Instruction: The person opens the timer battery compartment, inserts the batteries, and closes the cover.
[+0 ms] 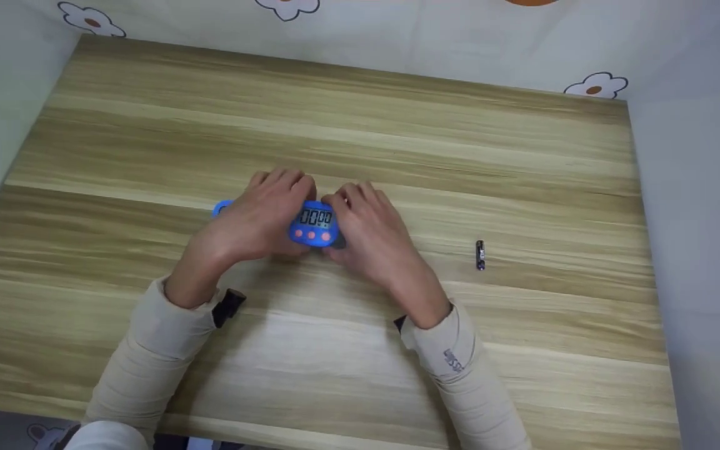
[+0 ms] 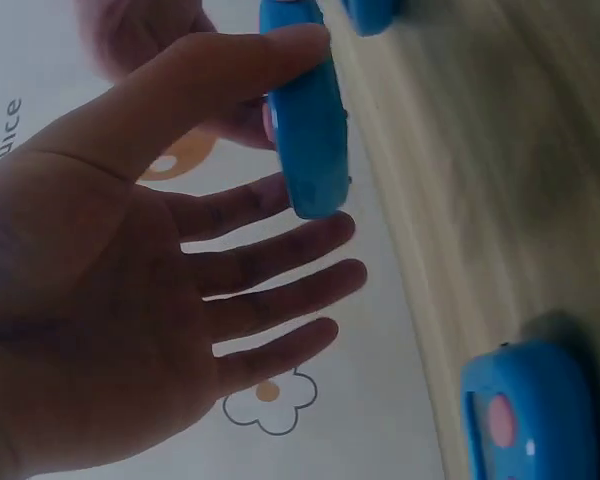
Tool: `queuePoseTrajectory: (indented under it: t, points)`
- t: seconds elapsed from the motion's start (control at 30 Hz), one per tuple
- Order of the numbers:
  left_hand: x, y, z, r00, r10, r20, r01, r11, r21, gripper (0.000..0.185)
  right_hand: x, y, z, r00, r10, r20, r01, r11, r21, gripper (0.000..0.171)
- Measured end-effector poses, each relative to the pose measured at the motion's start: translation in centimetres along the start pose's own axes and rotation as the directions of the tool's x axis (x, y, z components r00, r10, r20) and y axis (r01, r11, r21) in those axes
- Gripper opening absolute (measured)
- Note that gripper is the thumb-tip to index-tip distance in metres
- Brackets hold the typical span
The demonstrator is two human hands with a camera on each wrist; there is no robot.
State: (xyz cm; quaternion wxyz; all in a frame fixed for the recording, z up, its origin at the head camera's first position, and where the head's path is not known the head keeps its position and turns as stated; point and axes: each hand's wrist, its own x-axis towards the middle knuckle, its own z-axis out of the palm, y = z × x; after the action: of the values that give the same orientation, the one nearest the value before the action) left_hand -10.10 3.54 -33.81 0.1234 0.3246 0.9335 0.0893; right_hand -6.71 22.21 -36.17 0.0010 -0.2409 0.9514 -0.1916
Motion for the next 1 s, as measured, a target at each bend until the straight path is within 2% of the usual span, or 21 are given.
queuePoseTrajectory:
  t: [0.1, 0.2, 0.3, 0.43, 0.57, 0.7, 0.87, 0.93, 1.0]
  points:
    - [0.7, 0.3, 1.2, 0.997, -0.028, 0.073, 0.022, 0.996, 0.087, 0.074, 0.2, 0.1, 1.3, 0.999, -0.004, 0.032, 0.006, 0.999, -0.048, 0.065]
    - [1.3, 0.6, 1.9, 0.994, -0.037, 0.104, 0.024, 0.992, 0.122, 0.073, -0.1, 0.5, 1.9, 0.999, 0.004, 0.042, -0.001, 0.998, -0.062, 0.064]
    - [1.5, 0.9, 2.1, 0.993, -0.047, 0.111, 0.033, 0.992, 0.124, 0.077, -0.5, 1.0, 1.6, 0.998, 0.006, 0.061, -0.004, 0.999, -0.038, 0.069]
    - [1.6, 1.2, 2.1, 0.993, -0.033, 0.111, 0.023, 0.996, 0.088, 0.08, -1.7, 2.3, -0.1, 0.995, 0.032, 0.095, -0.032, 0.999, 0.003, 0.075]
    - [2.0, 2.1, 2.4, 0.996, 0.055, 0.065, -0.056, 0.998, 0.02, 0.08, -3.6, 4.0, -2.1, 0.989, 0.098, 0.106, -0.1, 0.995, 0.01, 0.072]
    - [2.6, 3.2, 3.3, 0.991, 0.136, 0.013, -0.136, 0.991, 0.016, 0.072, -4.6, 5.3, -2.5, 0.981, 0.137, 0.136, -0.14, 0.99, 0.008, 0.072]
    - [3.2, 3.7, 4.2, 0.987, 0.159, -0.013, -0.157, 0.984, 0.079, 0.058, -4.3, 5.8, -1.6, 0.979, 0.119, 0.167, -0.123, 0.992, 0.01, 0.065]
    - [3.4, 3.6, 3.9, 0.987, 0.157, -0.034, -0.155, 0.986, 0.066, 0.057, -4.2, 5.7, -1.8, 0.981, 0.125, 0.15, -0.127, 0.992, 0.008, 0.062]
    - [3.4, 3.6, 2.9, 0.986, 0.151, -0.066, -0.151, 0.988, 0.011, 0.059, -4.3, 5.6, -2.6, 0.983, 0.149, 0.111, -0.154, 0.987, 0.035, 0.061]
